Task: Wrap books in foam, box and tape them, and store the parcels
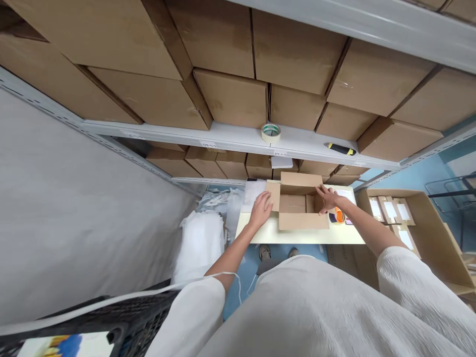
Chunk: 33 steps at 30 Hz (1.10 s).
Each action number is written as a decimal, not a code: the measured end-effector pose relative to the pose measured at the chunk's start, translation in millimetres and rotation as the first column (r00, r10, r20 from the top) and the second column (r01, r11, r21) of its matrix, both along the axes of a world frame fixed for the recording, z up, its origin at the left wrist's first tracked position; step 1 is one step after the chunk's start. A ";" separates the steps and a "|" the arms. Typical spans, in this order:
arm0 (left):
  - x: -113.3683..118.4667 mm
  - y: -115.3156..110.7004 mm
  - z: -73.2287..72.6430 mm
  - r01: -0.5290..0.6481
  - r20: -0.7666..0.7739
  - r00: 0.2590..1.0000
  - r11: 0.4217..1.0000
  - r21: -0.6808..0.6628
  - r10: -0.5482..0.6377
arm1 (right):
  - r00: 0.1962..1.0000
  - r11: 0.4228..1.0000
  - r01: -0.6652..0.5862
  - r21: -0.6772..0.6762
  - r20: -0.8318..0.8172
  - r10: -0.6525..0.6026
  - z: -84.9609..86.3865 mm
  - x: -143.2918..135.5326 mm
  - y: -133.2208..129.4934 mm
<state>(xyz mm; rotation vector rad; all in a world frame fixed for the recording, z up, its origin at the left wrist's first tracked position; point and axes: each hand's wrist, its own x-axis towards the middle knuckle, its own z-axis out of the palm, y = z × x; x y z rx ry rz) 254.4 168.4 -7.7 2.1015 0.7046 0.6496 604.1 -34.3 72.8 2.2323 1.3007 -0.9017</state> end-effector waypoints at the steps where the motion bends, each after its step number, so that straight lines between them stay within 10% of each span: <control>1: -4.0 8.7 -3.2 -0.087 0.029 0.996 0.996 -0.013 0.087 | 1.000 1.000 -0.003 -0.003 0.007 0.003 1.0 -1.0 -0.8; 7: -19.0 74.3 -43.1 -0.485 -0.278 0.861 0.852 -0.196 0.426 | 1.000 1.000 -0.007 -0.001 0.018 0.007 7.9 -5.4 -3.0; 13: -18.5 113.3 -84.9 -0.562 -0.647 0.700 0.793 -0.237 0.302 | 0.999 0.997 -0.006 -0.072 0.052 0.009 14.8 -11.1 1.1; 22: -5.8 122.6 -100.7 -0.564 -0.767 0.592 0.807 -0.175 0.248 | 0.997 0.994 0.022 -0.103 0.071 -0.015 20.8 -18.8 4.4; 33: -1.4 116.6 -94.1 -0.548 -0.552 0.789 0.715 -0.435 0.268 | 0.998 0.997 0.026 -0.070 0.051 -0.022 17.7 -15.9 2.9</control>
